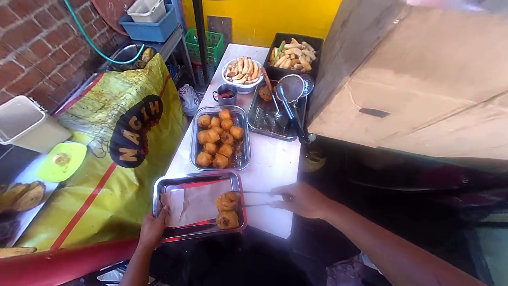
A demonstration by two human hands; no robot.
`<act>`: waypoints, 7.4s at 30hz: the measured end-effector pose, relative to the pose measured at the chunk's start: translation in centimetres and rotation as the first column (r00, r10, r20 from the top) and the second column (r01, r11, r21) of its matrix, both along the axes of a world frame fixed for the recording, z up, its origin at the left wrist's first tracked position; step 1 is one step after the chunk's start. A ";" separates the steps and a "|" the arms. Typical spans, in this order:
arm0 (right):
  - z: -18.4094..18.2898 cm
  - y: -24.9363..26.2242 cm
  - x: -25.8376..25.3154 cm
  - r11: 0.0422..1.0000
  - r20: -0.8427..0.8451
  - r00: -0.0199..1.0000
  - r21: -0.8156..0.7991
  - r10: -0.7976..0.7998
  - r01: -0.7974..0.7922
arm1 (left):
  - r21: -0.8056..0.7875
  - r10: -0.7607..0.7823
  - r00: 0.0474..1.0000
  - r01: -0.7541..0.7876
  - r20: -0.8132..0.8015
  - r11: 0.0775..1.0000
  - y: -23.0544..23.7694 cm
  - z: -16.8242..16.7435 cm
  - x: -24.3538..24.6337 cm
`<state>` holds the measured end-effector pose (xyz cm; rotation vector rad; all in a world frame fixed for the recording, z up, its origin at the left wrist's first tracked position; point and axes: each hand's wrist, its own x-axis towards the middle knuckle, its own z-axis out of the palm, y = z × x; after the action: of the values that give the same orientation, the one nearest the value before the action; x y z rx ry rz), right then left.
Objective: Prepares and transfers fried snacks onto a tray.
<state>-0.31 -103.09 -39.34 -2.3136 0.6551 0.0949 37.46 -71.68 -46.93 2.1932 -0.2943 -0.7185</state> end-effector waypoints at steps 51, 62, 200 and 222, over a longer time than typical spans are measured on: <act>9.2 -9.0 19.2 0.991 -0.259 0.964 -0.130 -0.053 0.019 | -0.235 -0.058 0.988 0.090 0.140 0.968 -5.8 3.1 16.0; 3.3 -10.4 20.4 0.969 0.012 0.999 0.244 0.038 -0.040 | -0.172 -0.031 0.994 0.049 0.105 0.984 -4.7 5.0 17.4; 7.3 0.5 26.3 1.000 -0.148 0.989 0.018 -0.013 0.016 | -0.287 -0.168 0.985 0.150 -0.040 0.946 -9.3 8.3 23.1; 2.8 -7.7 20.2 0.836 -0.358 0.776 -0.404 -0.519 0.372 | -0.282 -0.034 0.999 0.040 0.027 0.959 -6.1 9.4 21.0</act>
<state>19.84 -110.75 -36.53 -2.3682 1.5603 0.3388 58.46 -77.79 -37.50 1.9294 -0.4233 -0.6307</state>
